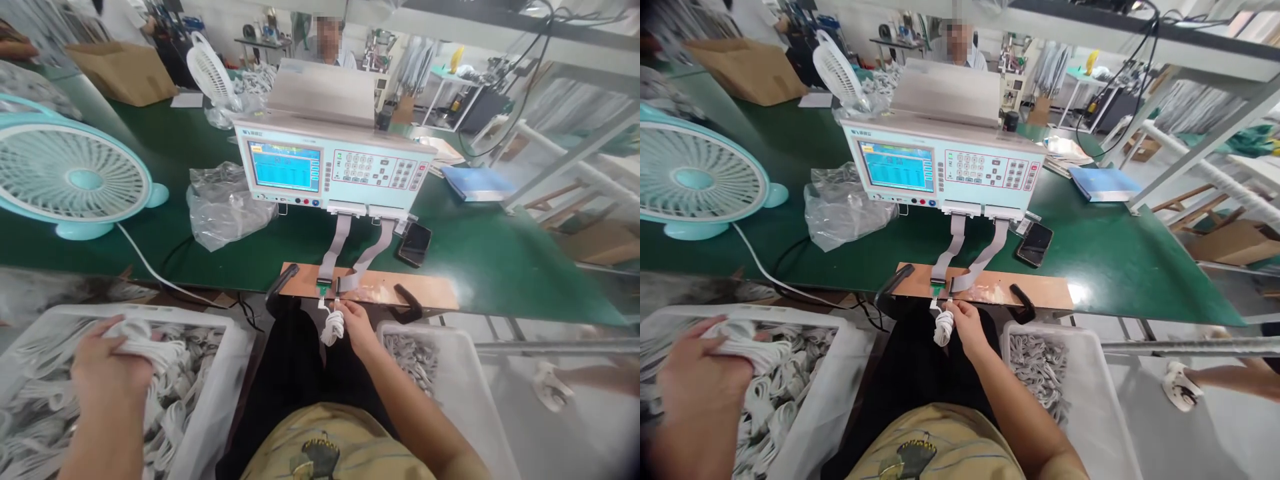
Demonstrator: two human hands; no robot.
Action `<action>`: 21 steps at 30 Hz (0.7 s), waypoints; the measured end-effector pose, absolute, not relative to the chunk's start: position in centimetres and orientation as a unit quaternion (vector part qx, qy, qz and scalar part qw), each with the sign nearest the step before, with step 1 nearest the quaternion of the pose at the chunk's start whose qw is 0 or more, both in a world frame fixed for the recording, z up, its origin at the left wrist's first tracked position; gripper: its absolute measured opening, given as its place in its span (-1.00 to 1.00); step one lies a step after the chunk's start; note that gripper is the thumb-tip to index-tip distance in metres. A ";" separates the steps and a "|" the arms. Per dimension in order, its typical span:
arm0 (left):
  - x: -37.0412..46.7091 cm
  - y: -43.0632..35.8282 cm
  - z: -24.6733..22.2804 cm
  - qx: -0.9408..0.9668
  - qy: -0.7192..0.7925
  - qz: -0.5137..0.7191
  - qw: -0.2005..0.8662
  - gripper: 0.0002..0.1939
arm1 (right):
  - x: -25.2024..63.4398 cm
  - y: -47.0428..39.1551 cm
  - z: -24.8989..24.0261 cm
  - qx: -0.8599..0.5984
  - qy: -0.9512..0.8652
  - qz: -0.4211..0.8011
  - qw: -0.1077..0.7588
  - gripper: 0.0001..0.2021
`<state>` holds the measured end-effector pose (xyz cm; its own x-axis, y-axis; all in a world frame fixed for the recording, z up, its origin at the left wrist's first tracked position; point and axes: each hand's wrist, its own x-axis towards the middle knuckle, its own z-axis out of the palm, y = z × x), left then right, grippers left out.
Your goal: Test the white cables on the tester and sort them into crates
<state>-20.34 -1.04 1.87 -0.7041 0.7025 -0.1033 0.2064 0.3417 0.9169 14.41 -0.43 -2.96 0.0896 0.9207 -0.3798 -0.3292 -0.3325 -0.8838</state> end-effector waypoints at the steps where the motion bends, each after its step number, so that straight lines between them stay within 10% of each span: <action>1: -18.5 -1.0 2.6 0.275 0.733 0.548 0.295 -0.78 | 14.3 -0.4 -3.0 -0.536 -0.275 0.613 0.511 -0.68; 7: -2.9 0.1 1.4 0.384 0.600 0.367 0.598 -0.64 | 14.0 -0.5 -3.0 -0.532 -0.275 0.601 0.530 -0.70; 21: 1.6 -2.3 -2.1 0.174 0.489 0.409 0.750 -0.68 | 18.4 -3.9 -1.3 -0.533 -0.410 0.605 0.426 -0.74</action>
<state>1.57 -2.32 -2.08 0.1868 0.7844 -0.5914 -0.4441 0.6044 0.6614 18.37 -3.90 -1.29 -0.0685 0.9523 -0.2974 -0.0783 -0.3023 -0.9500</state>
